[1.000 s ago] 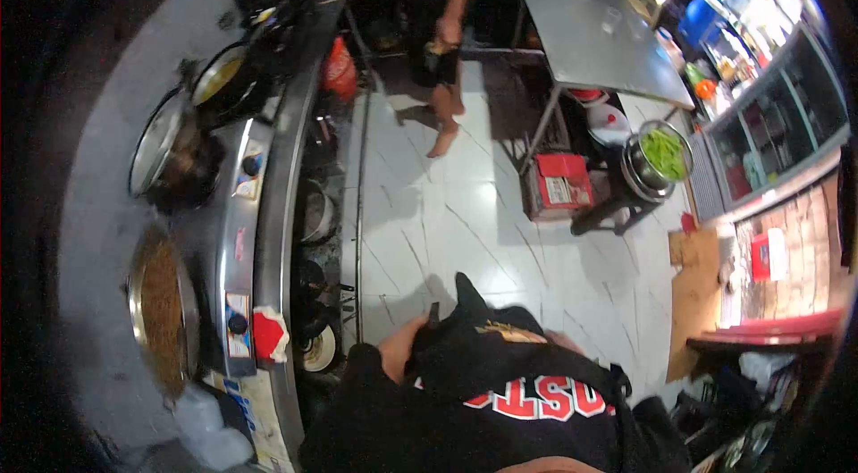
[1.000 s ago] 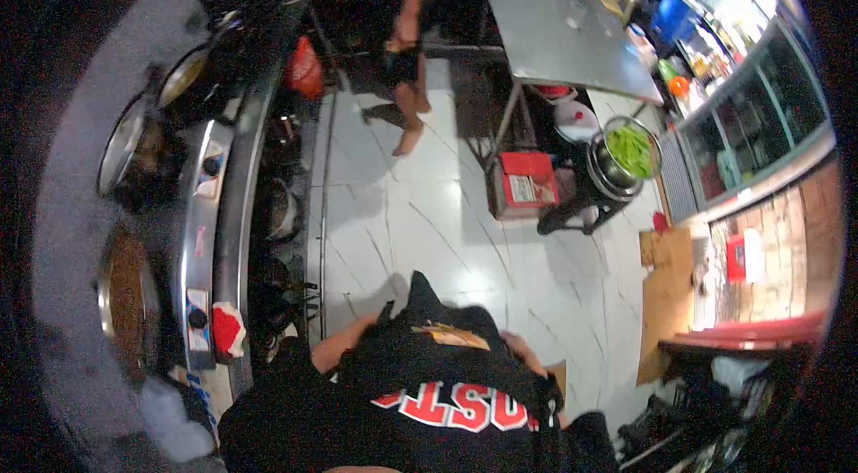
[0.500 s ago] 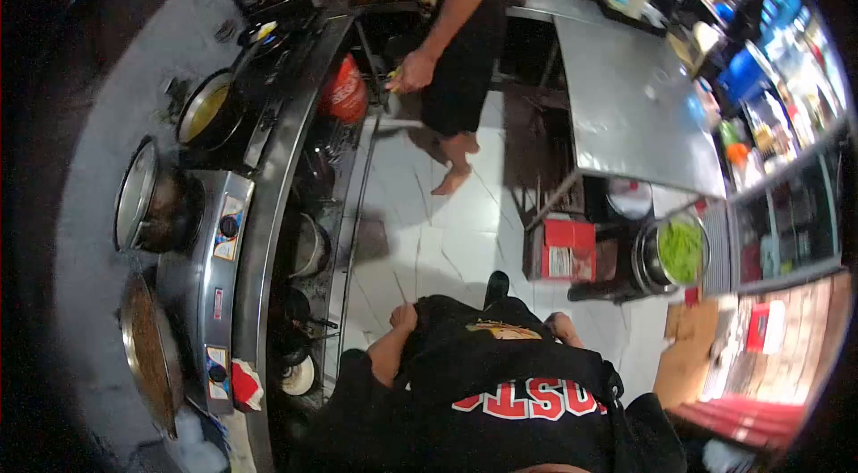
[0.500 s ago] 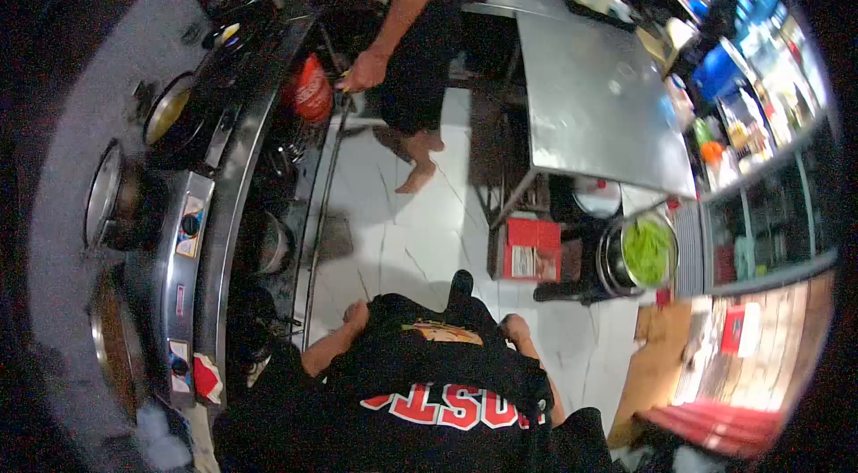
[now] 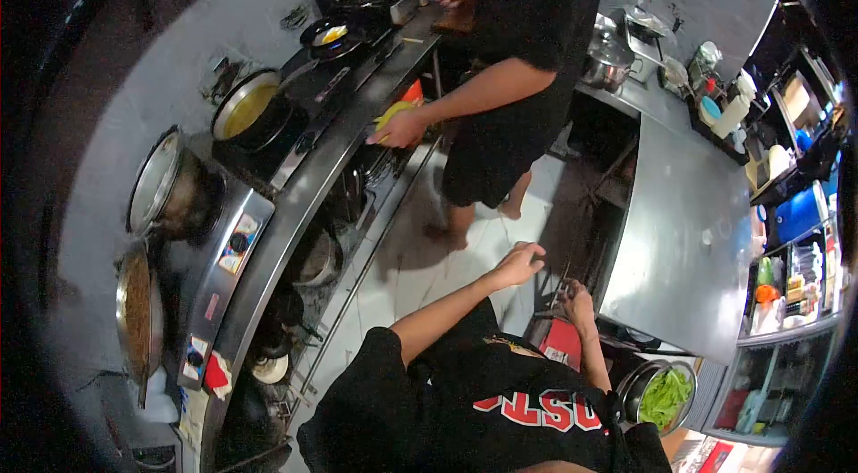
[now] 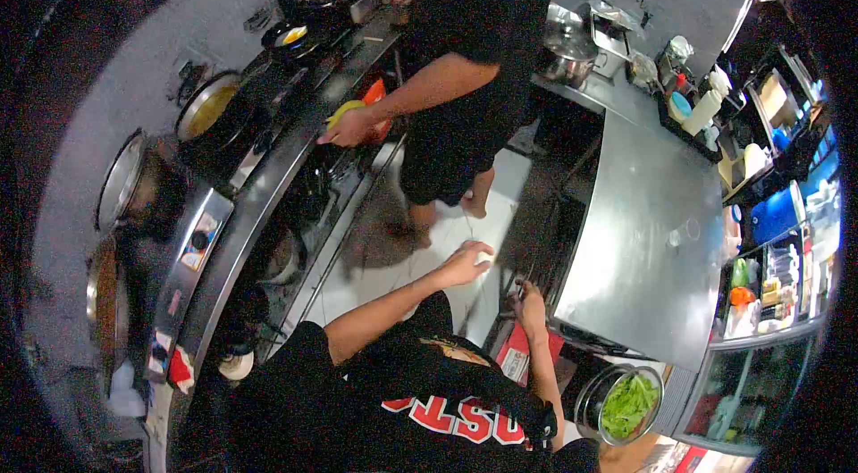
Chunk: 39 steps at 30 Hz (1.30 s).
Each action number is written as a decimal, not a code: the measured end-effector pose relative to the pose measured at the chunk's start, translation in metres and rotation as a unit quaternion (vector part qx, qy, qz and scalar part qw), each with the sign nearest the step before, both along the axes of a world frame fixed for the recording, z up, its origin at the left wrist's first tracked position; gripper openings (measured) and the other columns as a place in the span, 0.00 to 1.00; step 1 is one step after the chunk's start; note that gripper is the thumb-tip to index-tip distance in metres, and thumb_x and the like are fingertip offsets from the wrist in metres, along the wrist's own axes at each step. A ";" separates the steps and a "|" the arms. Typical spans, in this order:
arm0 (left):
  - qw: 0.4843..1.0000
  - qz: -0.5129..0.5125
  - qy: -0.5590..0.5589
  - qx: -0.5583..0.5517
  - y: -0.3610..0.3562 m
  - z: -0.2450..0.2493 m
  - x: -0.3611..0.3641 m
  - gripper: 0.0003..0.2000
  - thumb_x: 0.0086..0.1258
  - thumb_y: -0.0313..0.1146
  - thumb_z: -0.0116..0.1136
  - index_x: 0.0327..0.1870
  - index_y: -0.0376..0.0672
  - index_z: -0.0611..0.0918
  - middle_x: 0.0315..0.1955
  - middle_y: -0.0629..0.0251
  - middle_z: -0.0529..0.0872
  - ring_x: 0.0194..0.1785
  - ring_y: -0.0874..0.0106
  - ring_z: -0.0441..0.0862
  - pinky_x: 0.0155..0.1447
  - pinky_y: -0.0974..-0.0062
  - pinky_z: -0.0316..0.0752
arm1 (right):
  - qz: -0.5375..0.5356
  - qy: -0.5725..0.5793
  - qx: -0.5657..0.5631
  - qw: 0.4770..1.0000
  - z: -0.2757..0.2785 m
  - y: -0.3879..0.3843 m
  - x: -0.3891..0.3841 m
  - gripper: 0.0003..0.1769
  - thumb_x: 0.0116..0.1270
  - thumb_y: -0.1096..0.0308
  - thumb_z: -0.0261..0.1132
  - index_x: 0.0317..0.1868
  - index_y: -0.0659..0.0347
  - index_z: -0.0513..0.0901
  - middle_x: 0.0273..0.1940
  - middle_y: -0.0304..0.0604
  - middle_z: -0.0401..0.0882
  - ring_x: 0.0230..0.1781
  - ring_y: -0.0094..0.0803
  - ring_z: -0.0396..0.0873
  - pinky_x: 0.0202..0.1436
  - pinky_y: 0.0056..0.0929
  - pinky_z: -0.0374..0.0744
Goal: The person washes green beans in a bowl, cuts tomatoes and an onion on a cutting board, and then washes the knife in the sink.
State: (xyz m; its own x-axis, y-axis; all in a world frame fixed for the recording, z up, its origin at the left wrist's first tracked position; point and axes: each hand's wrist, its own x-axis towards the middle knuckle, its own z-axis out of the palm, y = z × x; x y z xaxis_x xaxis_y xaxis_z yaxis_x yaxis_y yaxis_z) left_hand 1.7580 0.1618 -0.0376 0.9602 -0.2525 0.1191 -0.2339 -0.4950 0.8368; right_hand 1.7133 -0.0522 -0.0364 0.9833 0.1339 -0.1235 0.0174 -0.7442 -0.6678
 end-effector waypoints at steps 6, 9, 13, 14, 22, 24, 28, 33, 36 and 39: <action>0.992 -0.024 0.009 -0.121 -0.008 0.093 0.078 0.12 0.61 0.34 0.56 0.44 0.41 0.75 0.43 0.55 0.77 0.46 0.58 0.74 0.52 0.66 0.69 | -0.025 0.022 0.069 0.997 0.020 0.013 0.078 0.16 0.59 0.72 0.61 0.48 0.66 0.75 0.39 0.52 0.79 0.42 0.35 0.80 0.45 0.30 0.75; 0.992 -0.064 0.004 -0.109 -0.003 0.105 0.115 0.12 0.65 0.30 0.54 0.47 0.39 0.74 0.45 0.58 0.76 0.44 0.68 0.77 0.46 0.74 0.75 | -0.037 0.001 0.076 0.996 0.036 0.024 0.109 0.16 0.60 0.69 0.61 0.48 0.67 0.75 0.42 0.54 0.79 0.45 0.39 0.79 0.48 0.31 0.75; 0.984 -0.083 0.027 -0.157 0.005 0.115 0.152 0.11 0.65 0.29 0.54 0.48 0.39 0.74 0.41 0.66 0.77 0.40 0.78 0.75 0.43 0.77 0.73 | -0.023 -0.051 0.047 0.997 0.050 0.040 0.160 0.17 0.58 0.67 0.62 0.47 0.66 0.76 0.44 0.57 0.76 0.47 0.50 0.74 0.51 0.39 0.72; 0.984 -0.079 0.025 -0.155 0.010 0.117 0.161 0.11 0.65 0.28 0.53 0.48 0.40 0.74 0.40 0.68 0.77 0.40 0.79 0.75 0.43 0.78 0.73 | -0.003 -0.048 0.040 0.998 0.054 0.046 0.174 0.18 0.58 0.66 0.62 0.47 0.66 0.77 0.45 0.58 0.76 0.48 0.51 0.74 0.52 0.39 0.71; 0.977 0.015 -0.033 -0.211 0.003 0.121 0.280 0.10 0.64 0.26 0.52 0.46 0.39 0.76 0.43 0.61 0.76 0.40 0.70 0.79 0.43 0.74 0.74 | 0.028 -0.046 0.064 0.996 0.068 0.056 0.314 0.19 0.59 0.64 0.61 0.49 0.66 0.76 0.47 0.58 0.75 0.47 0.51 0.75 0.52 0.39 0.71; 0.979 0.027 -0.001 -0.202 -0.001 0.132 0.317 0.09 0.67 0.30 0.52 0.46 0.41 0.76 0.45 0.68 0.76 0.46 0.77 0.74 0.48 0.78 0.72 | 0.045 -0.029 0.085 0.995 0.085 0.050 0.358 0.19 0.59 0.65 0.61 0.49 0.65 0.76 0.46 0.58 0.75 0.45 0.51 0.76 0.51 0.39 0.72; 0.969 0.094 -0.008 -0.230 -0.005 0.137 0.404 0.08 0.67 0.25 0.49 0.45 0.38 0.76 0.43 0.64 0.78 0.42 0.73 0.78 0.45 0.77 0.74 | 0.072 0.042 0.106 0.991 0.077 0.034 0.449 0.20 0.60 0.63 0.61 0.50 0.65 0.77 0.48 0.57 0.76 0.46 0.48 0.77 0.50 0.37 0.74; 0.961 0.145 0.020 -0.234 0.005 0.151 0.496 0.11 0.69 0.23 0.42 0.49 0.39 0.75 0.48 0.66 0.78 0.45 0.74 0.79 0.44 0.80 0.73 | 0.130 0.141 0.149 0.970 0.110 0.021 0.532 0.20 0.62 0.61 0.61 0.51 0.62 0.77 0.41 0.53 0.80 0.40 0.36 0.80 0.46 0.32 0.76; 0.958 0.190 -0.003 -0.214 0.011 0.174 0.533 0.11 0.69 0.22 0.41 0.48 0.38 0.75 0.48 0.66 0.78 0.45 0.75 0.79 0.44 0.81 0.73 | 0.153 0.189 0.221 0.945 0.119 0.017 0.565 0.19 0.64 0.59 0.59 0.51 0.62 0.77 0.32 0.43 0.82 0.32 0.22 0.78 0.38 0.24 0.77; 0.946 0.223 -0.101 -0.210 0.035 0.214 0.574 0.10 0.70 0.23 0.41 0.46 0.38 0.77 0.46 0.67 0.77 0.45 0.77 0.77 0.44 0.81 0.72 | 0.191 0.198 0.282 0.919 0.151 0.026 0.597 0.18 0.64 0.61 0.60 0.51 0.63 0.78 0.37 0.41 0.82 0.35 0.21 0.78 0.38 0.23 0.76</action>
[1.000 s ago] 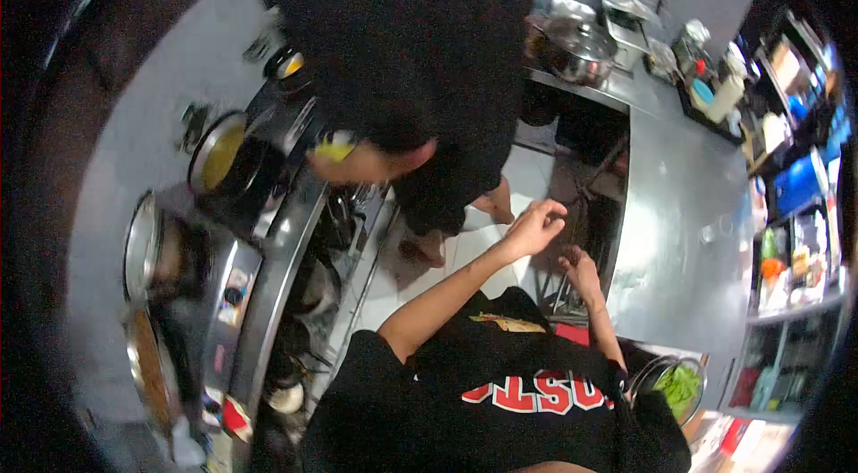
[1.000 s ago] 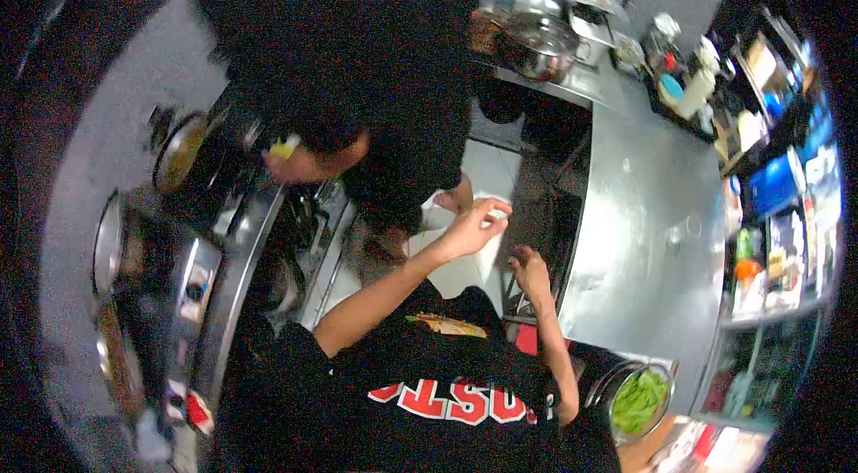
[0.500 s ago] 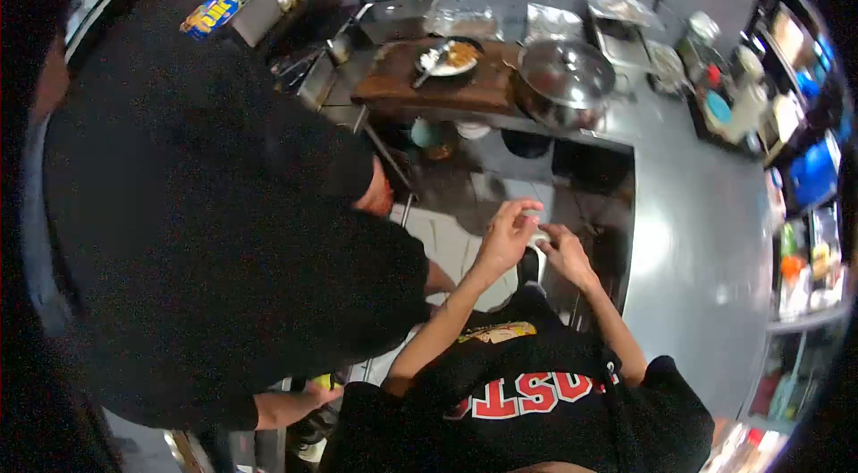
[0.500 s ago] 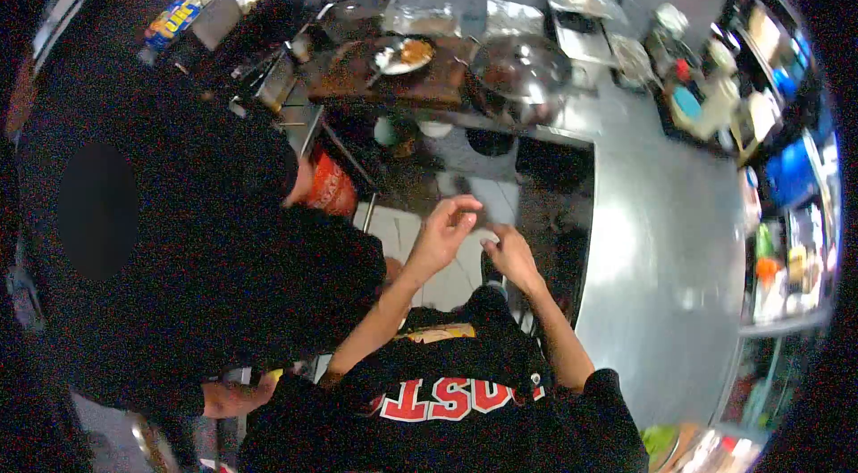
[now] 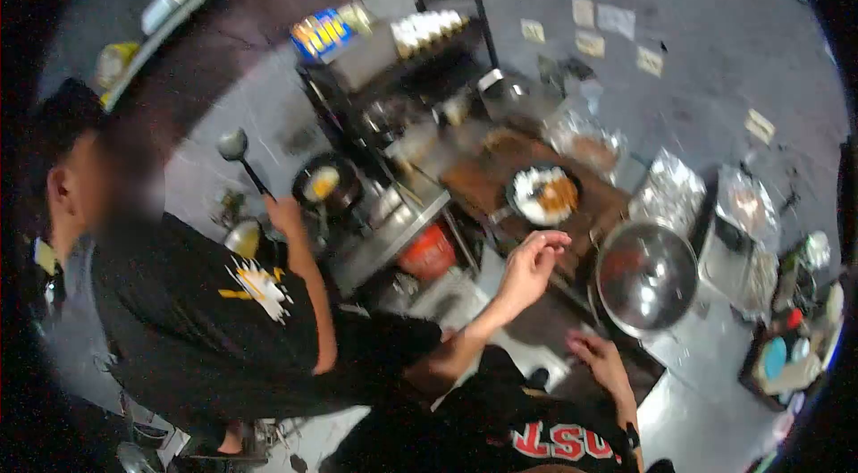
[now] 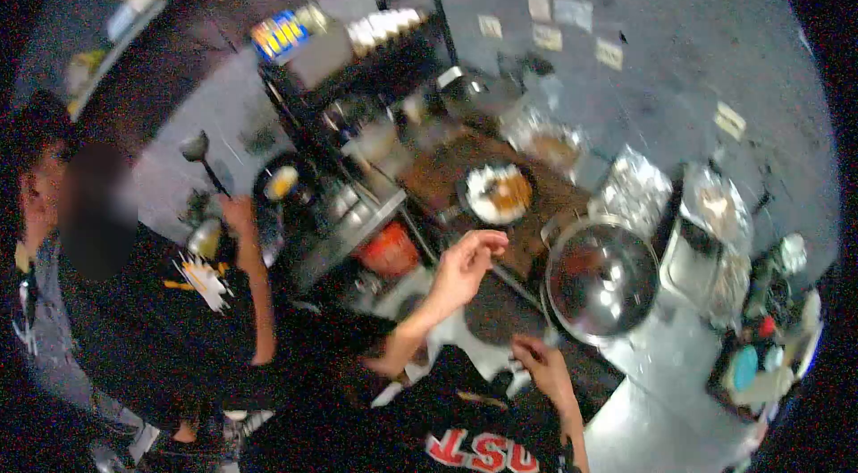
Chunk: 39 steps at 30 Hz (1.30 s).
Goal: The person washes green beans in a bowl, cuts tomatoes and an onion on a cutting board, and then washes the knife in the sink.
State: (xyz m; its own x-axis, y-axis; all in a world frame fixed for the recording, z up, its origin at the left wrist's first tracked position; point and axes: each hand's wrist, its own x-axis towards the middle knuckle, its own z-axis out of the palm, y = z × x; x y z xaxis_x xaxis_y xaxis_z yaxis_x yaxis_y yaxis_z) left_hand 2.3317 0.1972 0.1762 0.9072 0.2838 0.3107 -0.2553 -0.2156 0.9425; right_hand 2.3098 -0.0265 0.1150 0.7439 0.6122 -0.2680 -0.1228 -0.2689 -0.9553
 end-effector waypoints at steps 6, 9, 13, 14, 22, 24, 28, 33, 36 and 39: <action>0.900 0.191 -0.254 0.297 0.080 0.158 0.077 0.06 0.66 0.26 0.49 0.39 0.37 0.78 0.38 0.62 0.79 0.37 0.74 0.77 0.38 0.79 0.72 | 0.028 0.044 0.062 0.997 0.058 0.022 0.041 0.18 0.64 0.64 0.60 0.52 0.63 0.77 0.42 0.40 0.82 0.38 0.20 0.76 0.42 0.19 0.74; 0.864 0.271 -0.242 0.349 0.127 0.227 0.109 0.07 0.61 0.24 0.49 0.38 0.38 0.78 0.36 0.60 0.80 0.34 0.68 0.78 0.37 0.75 0.72 | 0.017 0.048 0.104 0.993 0.071 0.028 0.056 0.17 0.64 0.65 0.60 0.52 0.64 0.77 0.41 0.40 0.82 0.38 0.20 0.75 0.42 0.19 0.74; 0.755 0.341 -0.259 0.496 0.217 0.291 0.164 0.10 0.58 0.29 0.52 0.41 0.42 0.79 0.35 0.53 0.80 0.41 0.59 0.78 0.47 0.63 0.71 | -0.005 -0.021 0.089 0.996 0.085 0.035 0.074 0.16 0.64 0.66 0.59 0.51 0.64 0.77 0.41 0.40 0.82 0.38 0.20 0.75 0.42 0.19 0.73; 0.712 0.366 -0.261 0.539 0.233 0.308 0.174 0.10 0.58 0.29 0.53 0.40 0.43 0.79 0.35 0.53 0.79 0.41 0.57 0.77 0.48 0.62 0.71 | -0.017 -0.014 0.055 0.998 0.093 0.038 0.079 0.17 0.64 0.65 0.60 0.51 0.64 0.77 0.40 0.41 0.82 0.38 0.21 0.76 0.43 0.20 0.73; 0.635 0.447 -0.171 0.606 0.365 0.397 0.251 0.12 0.57 0.26 0.47 0.41 0.41 0.79 0.43 0.48 0.77 0.49 0.51 0.73 0.52 0.57 0.71 | -0.108 -0.020 0.074 0.991 0.093 0.098 0.123 0.16 0.63 0.65 0.60 0.48 0.67 0.78 0.41 0.43 0.82 0.42 0.26 0.78 0.48 0.24 0.73; 0.614 0.458 -0.165 0.622 0.389 0.414 0.269 0.12 0.57 0.25 0.49 0.43 0.40 0.78 0.45 0.48 0.75 0.50 0.49 0.72 0.52 0.55 0.70 | -0.122 -0.023 0.052 0.991 0.101 0.120 0.135 0.16 0.63 0.65 0.60 0.48 0.67 0.78 0.40 0.43 0.82 0.42 0.26 0.77 0.48 0.24 0.73; 0.571 0.481 -0.173 0.642 0.428 0.448 0.307 0.15 0.57 0.26 0.52 0.46 0.36 0.75 0.47 0.48 0.74 0.51 0.49 0.72 0.53 0.57 0.72 | -0.150 -0.043 0.045 0.987 0.113 0.158 0.160 0.15 0.63 0.67 0.60 0.47 0.67 0.78 0.39 0.44 0.82 0.42 0.27 0.78 0.47 0.25 0.74; 0.556 0.491 -0.166 0.650 0.488 0.499 0.354 0.19 0.58 0.38 0.54 0.48 0.34 0.74 0.52 0.47 0.73 0.56 0.49 0.69 0.56 0.56 0.69 | -0.173 -0.079 0.028 0.981 0.117 0.194 0.193 0.14 0.64 0.69 0.59 0.46 0.67 0.78 0.39 0.43 0.82 0.41 0.27 0.78 0.47 0.24 0.74; 0.485 0.530 -0.245 0.651 0.504 0.533 0.373 0.19 0.60 0.35 0.51 0.52 0.41 0.70 0.45 0.49 0.74 0.47 0.52 0.72 0.51 0.58 0.68 | -0.183 -0.086 0.043 0.978 0.121 0.217 0.207 0.14 0.65 0.70 0.57 0.47 0.70 0.77 0.38 0.43 0.81 0.38 0.24 0.77 0.42 0.20 0.74; 0.577 0.520 -0.268 0.570 0.483 0.545 0.344 0.25 0.64 0.27 0.46 0.61 0.55 0.57 0.33 0.54 0.71 0.32 0.62 0.67 0.37 0.65 0.67 | -0.201 -0.076 0.068 0.974 0.123 0.233 0.218 0.13 0.65 0.70 0.57 0.46 0.69 0.77 0.37 0.42 0.81 0.36 0.24 0.77 0.40 0.21 0.75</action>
State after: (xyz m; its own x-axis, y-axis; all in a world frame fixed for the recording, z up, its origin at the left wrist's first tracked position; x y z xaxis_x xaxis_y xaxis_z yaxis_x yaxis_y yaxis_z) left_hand 2.6756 0.6798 0.7209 0.1162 -0.0781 0.9901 0.3827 -0.9164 -0.1172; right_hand 2.5279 0.2067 0.2382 0.9557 0.2851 -0.0730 -0.0470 -0.0968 -0.9942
